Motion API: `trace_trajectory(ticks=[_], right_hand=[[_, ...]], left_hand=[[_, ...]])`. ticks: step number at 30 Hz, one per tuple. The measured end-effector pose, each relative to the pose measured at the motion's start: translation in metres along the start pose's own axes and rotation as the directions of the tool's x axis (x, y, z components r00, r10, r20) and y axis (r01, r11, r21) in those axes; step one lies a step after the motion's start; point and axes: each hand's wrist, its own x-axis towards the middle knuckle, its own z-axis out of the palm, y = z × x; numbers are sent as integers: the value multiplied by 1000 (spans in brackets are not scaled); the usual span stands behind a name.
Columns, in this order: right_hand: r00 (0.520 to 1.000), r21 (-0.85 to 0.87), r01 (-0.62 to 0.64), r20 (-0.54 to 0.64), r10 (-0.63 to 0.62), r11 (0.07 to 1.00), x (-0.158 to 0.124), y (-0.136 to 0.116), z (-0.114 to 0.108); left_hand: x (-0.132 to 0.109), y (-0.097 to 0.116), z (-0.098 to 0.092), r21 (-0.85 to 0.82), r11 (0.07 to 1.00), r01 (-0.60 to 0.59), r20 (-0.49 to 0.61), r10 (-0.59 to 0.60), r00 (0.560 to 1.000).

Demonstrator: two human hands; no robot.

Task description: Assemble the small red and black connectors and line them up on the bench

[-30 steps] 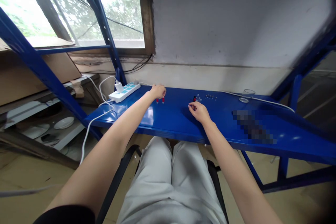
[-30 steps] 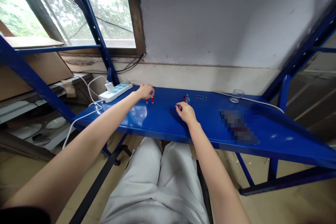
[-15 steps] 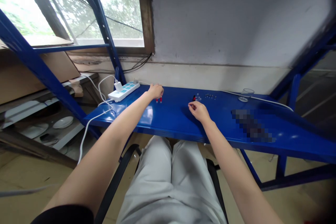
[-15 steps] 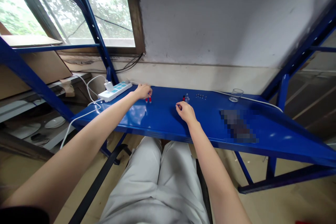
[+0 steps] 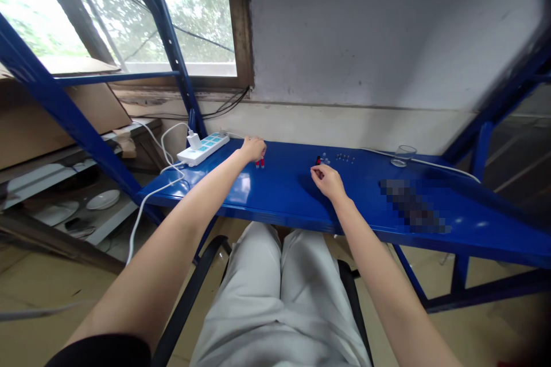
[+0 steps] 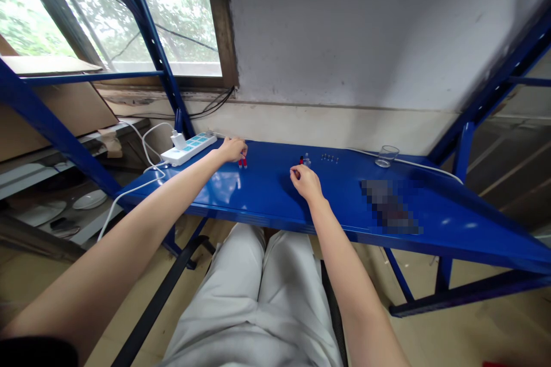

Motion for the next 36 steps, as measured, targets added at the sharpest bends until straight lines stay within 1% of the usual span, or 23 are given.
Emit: trace_trajectory(ticks=[3,8,10,13,15,18,20,23,25,27,29,31,32,33,34,36], right_hand=[[996,-35,2,-84,-5,999,-1,-2,-3],[971,-79,-28,-237,9,996,-3,-3,-7],[950,-79,-13,-311,-12,997,-3,-1,-7],[898,-84,-11,-440,-28,996,-1,1,-7],[862,-89,-63,-506,9,994,-1,2,-9],[825,-84,-202,-552,123,976,0,5,-13],[818,-87,-314,-531,222,945,0,7,-15],[833,-152,-472,-401,382,869,-1,11,-15],[841,-221,-522,-297,453,824,-1,14,-13],[845,-277,-532,-223,485,800,-1,15,-10],[849,-317,-529,-175,499,787,-1,15,-8],[852,-350,-518,-134,505,780,0,16,-6],[856,-366,-509,-117,504,779,0,16,-5],[859,-379,-500,-102,501,779,1,17,-5],[862,-391,-492,-91,500,778,1,17,-4],[862,-407,-485,-77,500,774,3,18,-3]], left_hand=[[-2,1,-1,22,1000,5,10,-5,1000],[-1,1,-1,24,1000,11,20,-11,1000],[0,0,0,24,1000,15,32,-15,999],[1,-1,0,35,999,16,41,-17,999],[1,-1,1,55,998,16,48,-18,999],[0,0,1,71,997,27,55,-30,998],[-1,1,0,70,997,34,55,-38,998],[-2,2,-3,62,997,44,40,-46,998],[-2,6,-5,38,998,51,-2,-50,999],[-2,14,-6,-7,999,32,-90,-33,995],[-3,27,-4,-58,998,-37,-210,24,977],[-5,46,3,-93,984,-155,-306,120,944],[-6,57,8,-104,969,-225,-327,181,928],[-7,69,13,-114,957,-267,-336,216,917],[-8,81,20,-121,947,-298,-334,244,911],[-10,105,34,-132,941,-312,-303,261,917]])
